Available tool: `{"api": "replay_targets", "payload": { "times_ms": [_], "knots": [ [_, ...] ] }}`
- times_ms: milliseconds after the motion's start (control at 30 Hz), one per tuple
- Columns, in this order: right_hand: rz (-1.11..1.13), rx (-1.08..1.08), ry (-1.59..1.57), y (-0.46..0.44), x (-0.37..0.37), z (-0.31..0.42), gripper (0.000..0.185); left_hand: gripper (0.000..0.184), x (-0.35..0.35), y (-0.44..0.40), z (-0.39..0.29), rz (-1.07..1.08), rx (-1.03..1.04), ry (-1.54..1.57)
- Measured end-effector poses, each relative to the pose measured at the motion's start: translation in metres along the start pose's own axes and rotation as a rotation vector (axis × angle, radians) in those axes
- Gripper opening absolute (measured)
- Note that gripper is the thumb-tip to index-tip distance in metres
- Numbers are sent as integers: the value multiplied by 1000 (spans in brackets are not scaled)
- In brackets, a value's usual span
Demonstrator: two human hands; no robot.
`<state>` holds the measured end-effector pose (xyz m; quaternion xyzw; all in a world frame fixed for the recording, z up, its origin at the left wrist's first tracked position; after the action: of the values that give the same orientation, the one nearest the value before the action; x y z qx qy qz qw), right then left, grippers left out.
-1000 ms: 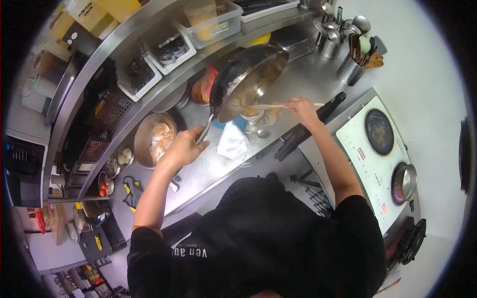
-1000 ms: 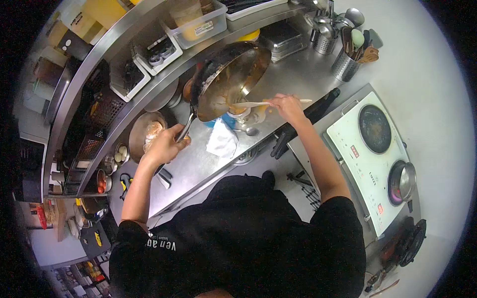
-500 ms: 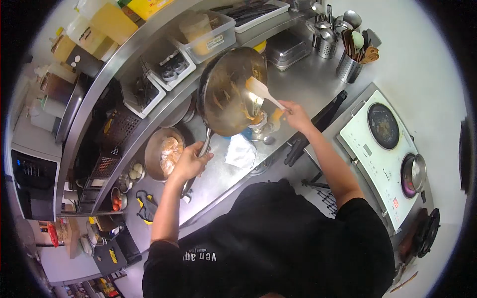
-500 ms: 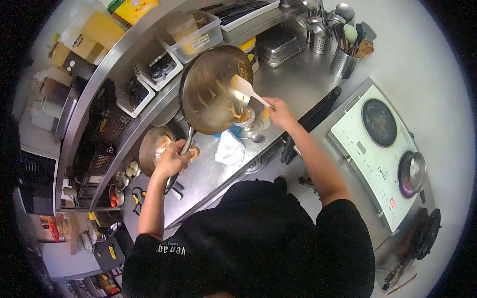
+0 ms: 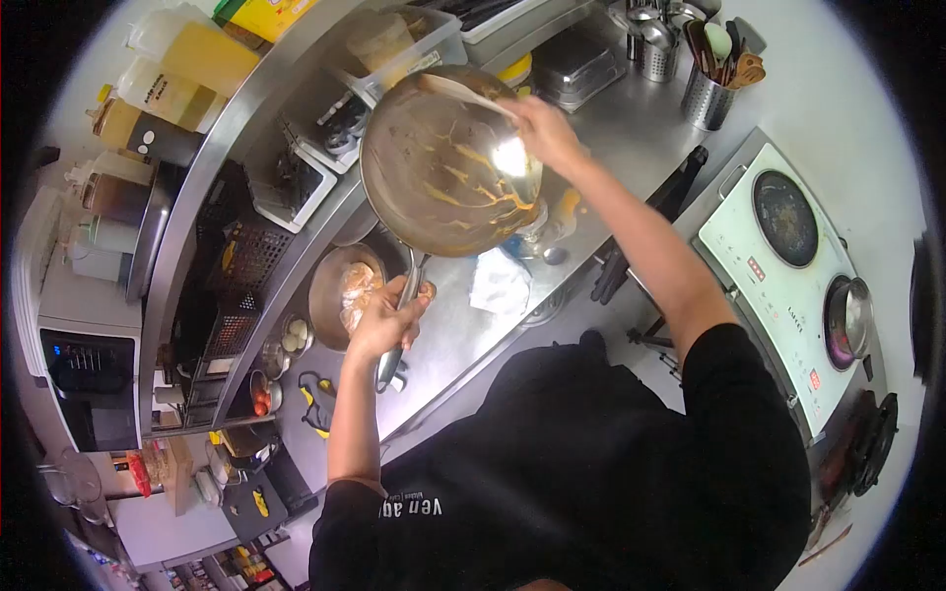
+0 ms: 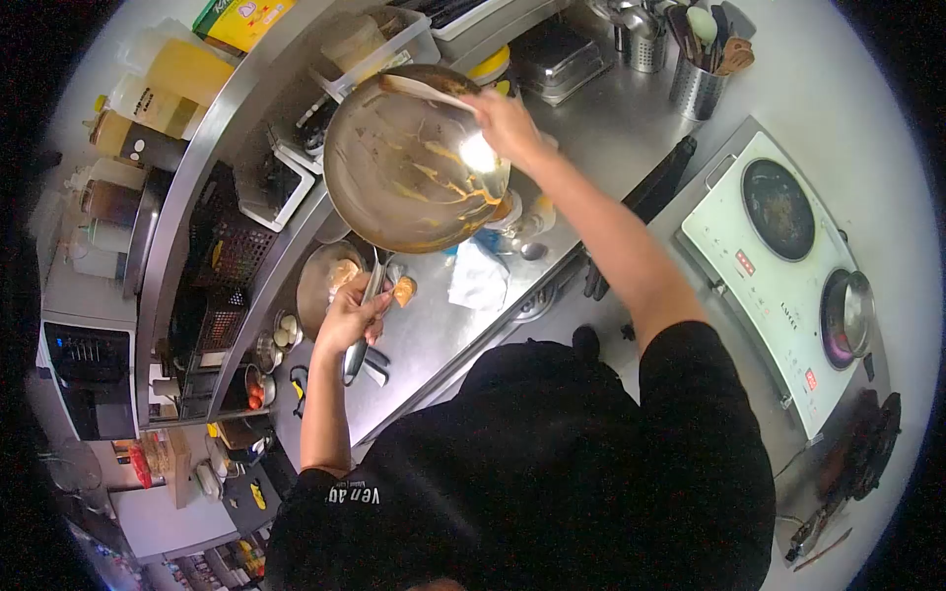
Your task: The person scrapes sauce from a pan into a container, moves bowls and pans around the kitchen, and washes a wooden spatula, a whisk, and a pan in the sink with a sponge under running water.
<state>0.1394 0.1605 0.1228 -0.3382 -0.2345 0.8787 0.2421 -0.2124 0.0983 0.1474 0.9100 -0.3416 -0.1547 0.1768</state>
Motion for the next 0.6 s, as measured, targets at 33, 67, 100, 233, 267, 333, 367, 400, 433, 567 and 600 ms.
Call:
{"api": "replay_targets", "payload": {
  "times_ms": [33,67,100,233,267,333,367,400,433,567,600],
  "knots": [
    [4,7,-7,-12,0,-1,34,9,-1,0,0,14,7,30],
    [30,-76,34,-23,0,0,36,10,-3,-2,2,22,10,51],
    [56,-159,74,-31,-2,5,38,10,-4,-2,3,20,0,49],
    [134,-407,232,-63,-19,47,43,11,2,-5,-4,3,16,-69],
    [158,-530,350,-68,-21,60,43,11,3,-6,-4,1,25,-45],
    [185,-644,469,-76,-28,87,42,11,3,-8,-3,6,27,-25],
    [249,-768,520,-70,-32,110,38,11,2,-10,-2,-7,35,-47],
    [314,-894,572,-61,-32,124,34,11,2,-12,-1,-19,45,-68],
    [318,-888,577,-54,-28,125,34,11,2,-14,-1,-11,44,-67],
    [390,-1183,711,-11,-15,120,9,11,2,-19,-6,-55,64,-127],
    [465,-1245,856,-4,-18,119,6,11,2,-19,-7,-50,56,-163]
  ]
}}
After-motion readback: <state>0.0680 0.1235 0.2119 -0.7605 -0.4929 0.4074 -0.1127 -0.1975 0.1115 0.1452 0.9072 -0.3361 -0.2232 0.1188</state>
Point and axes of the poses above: each hand's wrist, its own y-axis away from the middle knuckle, its own x-axis out of the palm, z = x × y, the point moved 3 cm from there along -y, towards the middle knuckle, and after that the axes turned 2 degrees about y, right-handed, at the moved point
